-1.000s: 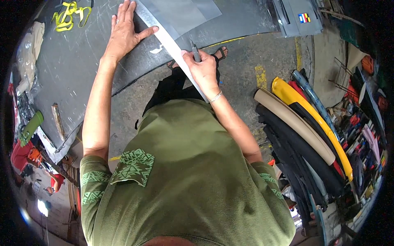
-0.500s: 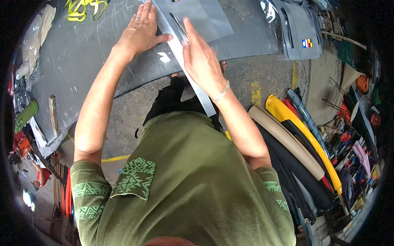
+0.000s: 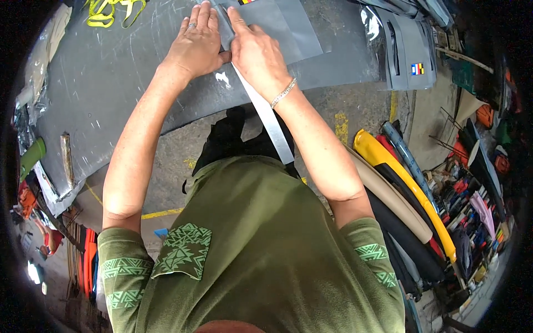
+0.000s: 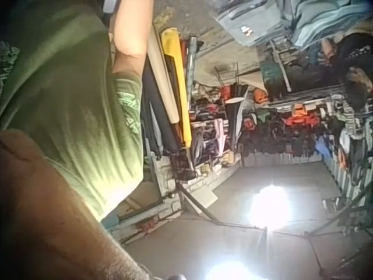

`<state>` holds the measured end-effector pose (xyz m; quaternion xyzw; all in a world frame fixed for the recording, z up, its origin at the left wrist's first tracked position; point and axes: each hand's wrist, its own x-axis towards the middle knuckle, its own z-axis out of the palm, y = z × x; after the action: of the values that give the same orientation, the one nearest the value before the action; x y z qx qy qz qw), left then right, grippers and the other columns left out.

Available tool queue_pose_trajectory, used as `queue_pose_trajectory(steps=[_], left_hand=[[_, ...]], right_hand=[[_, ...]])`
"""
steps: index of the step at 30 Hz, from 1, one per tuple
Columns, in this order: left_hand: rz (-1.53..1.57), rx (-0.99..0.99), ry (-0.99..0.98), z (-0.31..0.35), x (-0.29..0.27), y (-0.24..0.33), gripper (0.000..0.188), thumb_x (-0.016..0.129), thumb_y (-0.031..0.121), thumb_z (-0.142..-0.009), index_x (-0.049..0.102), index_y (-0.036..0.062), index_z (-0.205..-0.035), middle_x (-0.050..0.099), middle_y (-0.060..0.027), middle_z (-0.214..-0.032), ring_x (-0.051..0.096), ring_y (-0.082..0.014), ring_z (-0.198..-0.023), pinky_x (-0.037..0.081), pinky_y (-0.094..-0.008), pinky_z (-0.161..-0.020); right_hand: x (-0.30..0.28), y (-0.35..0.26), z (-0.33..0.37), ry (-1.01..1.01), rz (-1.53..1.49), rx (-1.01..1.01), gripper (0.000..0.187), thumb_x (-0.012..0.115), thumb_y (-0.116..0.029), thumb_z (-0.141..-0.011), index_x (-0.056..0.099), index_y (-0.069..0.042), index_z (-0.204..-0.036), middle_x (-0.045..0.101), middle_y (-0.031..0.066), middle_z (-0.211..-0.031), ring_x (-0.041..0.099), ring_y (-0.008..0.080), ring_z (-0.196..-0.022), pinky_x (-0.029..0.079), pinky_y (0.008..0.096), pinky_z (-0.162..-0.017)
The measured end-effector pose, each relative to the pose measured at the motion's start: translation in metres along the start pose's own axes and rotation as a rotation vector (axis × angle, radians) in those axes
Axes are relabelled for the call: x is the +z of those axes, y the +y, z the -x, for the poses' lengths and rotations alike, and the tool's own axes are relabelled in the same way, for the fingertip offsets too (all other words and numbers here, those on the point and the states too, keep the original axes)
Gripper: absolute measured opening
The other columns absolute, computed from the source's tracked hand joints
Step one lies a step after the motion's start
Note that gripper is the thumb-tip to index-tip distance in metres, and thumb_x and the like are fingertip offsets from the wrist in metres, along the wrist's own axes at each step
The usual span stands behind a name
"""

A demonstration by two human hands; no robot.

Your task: Trimming plastic sheets using a utility knife and a metal ruler on a workbench.

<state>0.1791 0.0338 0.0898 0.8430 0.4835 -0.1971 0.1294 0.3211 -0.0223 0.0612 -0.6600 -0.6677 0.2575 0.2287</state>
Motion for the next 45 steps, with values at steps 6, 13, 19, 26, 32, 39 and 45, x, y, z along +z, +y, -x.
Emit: queue_pose_trajectory(steps=[6,13,19,26,32,39,45], left_hand=[[0.005,0.021,0.033,0.004,-0.001,-0.002,0.097,0.065,0.048,-0.09,0.029,-0.0172,-0.152,0.028,-0.0352,-0.162,0.022,-0.0447,-0.155,0.022,-0.0514,-0.127],[0.013,0.021,0.026,0.004,-0.005,0.0,0.098,0.067,0.048,-0.089,0.03,-0.0177,-0.152,0.028,-0.0349,-0.162,0.023,-0.0449,-0.155,0.023,-0.0514,-0.127],[0.011,0.021,0.018,0.004,-0.007,0.0,0.097,0.066,0.047,-0.09,0.03,-0.0178,-0.151,0.029,-0.0353,-0.161,0.024,-0.0451,-0.155,0.023,-0.0515,-0.127],[-0.012,0.035,0.013,0.005,-0.007,0.0,0.095,0.065,0.046,-0.09,0.031,-0.0176,-0.151,0.028,-0.0353,-0.161,0.023,-0.0451,-0.155,0.023,-0.0516,-0.127],[-0.006,0.028,-0.008,0.004,-0.01,0.002,0.093,0.064,0.045,-0.091,0.03,-0.0174,-0.152,0.028,-0.0351,-0.162,0.022,-0.0449,-0.155,0.021,-0.0514,-0.127],[0.151,0.209,0.364,-0.005,0.019,-0.005,0.092,0.063,0.043,-0.091,0.031,-0.0172,-0.152,0.027,-0.0358,-0.162,0.022,-0.0454,-0.155,0.021,-0.0518,-0.127],[0.17,0.19,0.399,-0.02,0.072,-0.027,0.088,0.059,0.041,-0.092,0.031,-0.0162,-0.153,0.026,-0.0354,-0.163,0.021,-0.0455,-0.156,0.021,-0.0518,-0.127]], right_hand=[[0.001,0.0,0.0,0.022,-0.018,-0.022,0.052,0.056,-0.014,-0.099,0.051,-0.018,-0.151,0.07,0.0239,-0.102,0.068,0.0447,-0.092,0.056,0.0522,-0.084],[0.001,0.002,0.0,0.039,0.018,-0.034,0.052,0.056,-0.013,-0.099,0.052,-0.019,-0.15,0.07,0.0247,-0.1,0.069,0.0442,-0.091,0.056,0.0517,-0.084],[0.001,0.003,-0.001,0.037,0.007,-0.039,0.052,0.056,-0.014,-0.099,0.052,-0.019,-0.15,0.07,0.0247,-0.102,0.069,0.0441,-0.091,0.056,0.0515,-0.084],[-0.003,-0.003,-0.002,0.022,0.002,-0.039,0.052,0.056,-0.013,-0.099,0.052,-0.019,-0.15,0.07,0.0246,-0.102,0.069,0.0442,-0.091,0.057,0.0517,-0.083],[-0.006,-0.004,-0.003,0.022,0.028,-0.057,0.052,0.056,-0.013,-0.098,0.052,-0.018,-0.15,0.07,0.0242,-0.1,0.069,0.0436,-0.091,0.057,0.0518,-0.083],[-0.028,-0.025,-0.017,-0.112,0.002,0.046,0.052,0.053,-0.009,-0.095,0.052,-0.005,-0.147,0.068,0.0335,-0.104,0.067,0.0509,-0.094,0.054,0.0566,-0.086],[-0.027,-0.031,-0.024,-0.179,0.093,0.024,0.053,0.05,-0.01,-0.095,0.051,-0.006,-0.148,0.069,0.0338,-0.1,0.069,0.0494,-0.094,0.055,0.0556,-0.085]])
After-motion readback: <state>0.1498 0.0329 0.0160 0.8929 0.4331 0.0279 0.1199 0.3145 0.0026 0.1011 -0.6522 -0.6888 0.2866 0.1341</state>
